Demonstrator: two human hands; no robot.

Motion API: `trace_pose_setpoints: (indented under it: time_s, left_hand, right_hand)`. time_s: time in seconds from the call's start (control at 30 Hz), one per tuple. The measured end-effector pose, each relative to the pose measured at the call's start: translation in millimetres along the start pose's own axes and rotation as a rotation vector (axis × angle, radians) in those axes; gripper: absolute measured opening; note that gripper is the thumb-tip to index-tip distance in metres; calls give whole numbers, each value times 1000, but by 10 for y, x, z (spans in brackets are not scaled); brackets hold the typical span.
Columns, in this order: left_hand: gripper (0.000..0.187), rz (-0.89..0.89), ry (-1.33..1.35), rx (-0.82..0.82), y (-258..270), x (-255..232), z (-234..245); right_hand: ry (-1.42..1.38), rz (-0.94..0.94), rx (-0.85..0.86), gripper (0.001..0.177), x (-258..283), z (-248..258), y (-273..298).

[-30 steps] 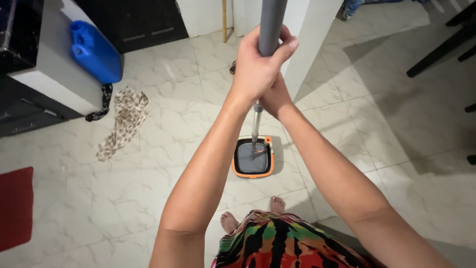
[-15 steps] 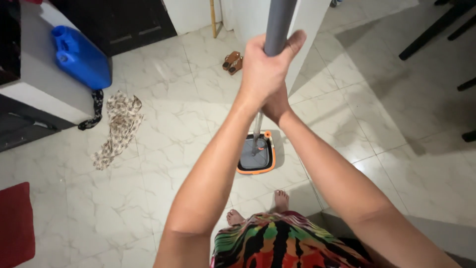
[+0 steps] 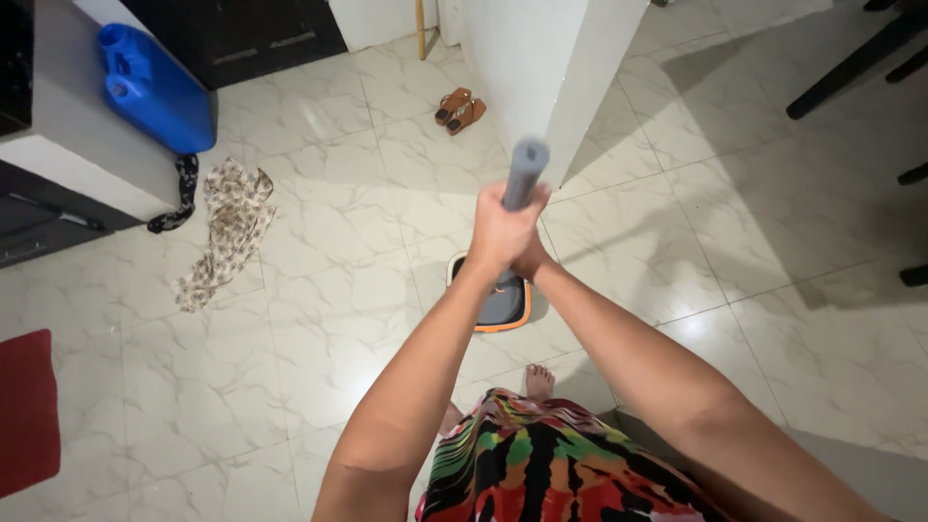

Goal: Mop the tiled floor using a flat mop and a bucket.

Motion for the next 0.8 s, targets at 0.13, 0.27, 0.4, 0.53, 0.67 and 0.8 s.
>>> trace_pose_setpoints:
  time_s: [0.13,0.27,0.4,0.53,0.67,0.8]
  left_hand:
    - [27,129,-115,-26,206,279,21]
    - [35,13,-42,6,140,212,-93]
    - [26,-100,82,-26,-2,-590,-78]
    - [32,-230,15,-41,-161,-1212,-68]
    - [29,-397,72,74,-150,-1666,-21]
    - [46,-416,163,213,-162,-1622,117]
  right_hand:
    - [-101,-207,127,40,-895,-127,304]
    - [-217,-165,-13,48,-322,29,115]
    - [-169,-3,-2,53,701,128,-215]
    - [-252,-61,-6,50,1257,209,-550]
    - [-126,89,-69,49,1933,339,-873]
    - [-137,-128,-111,26,2025,398,-1046]
Point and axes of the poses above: each hand's wrist, its own y-axis away from the middle knuckle, its own z-axis out of the back of the hand, x = y × z, the point moved 8 cm from there along -y, towards the middle knuckle, and after that the axes turned 10 degrees about -x, right-handed, at the moved point
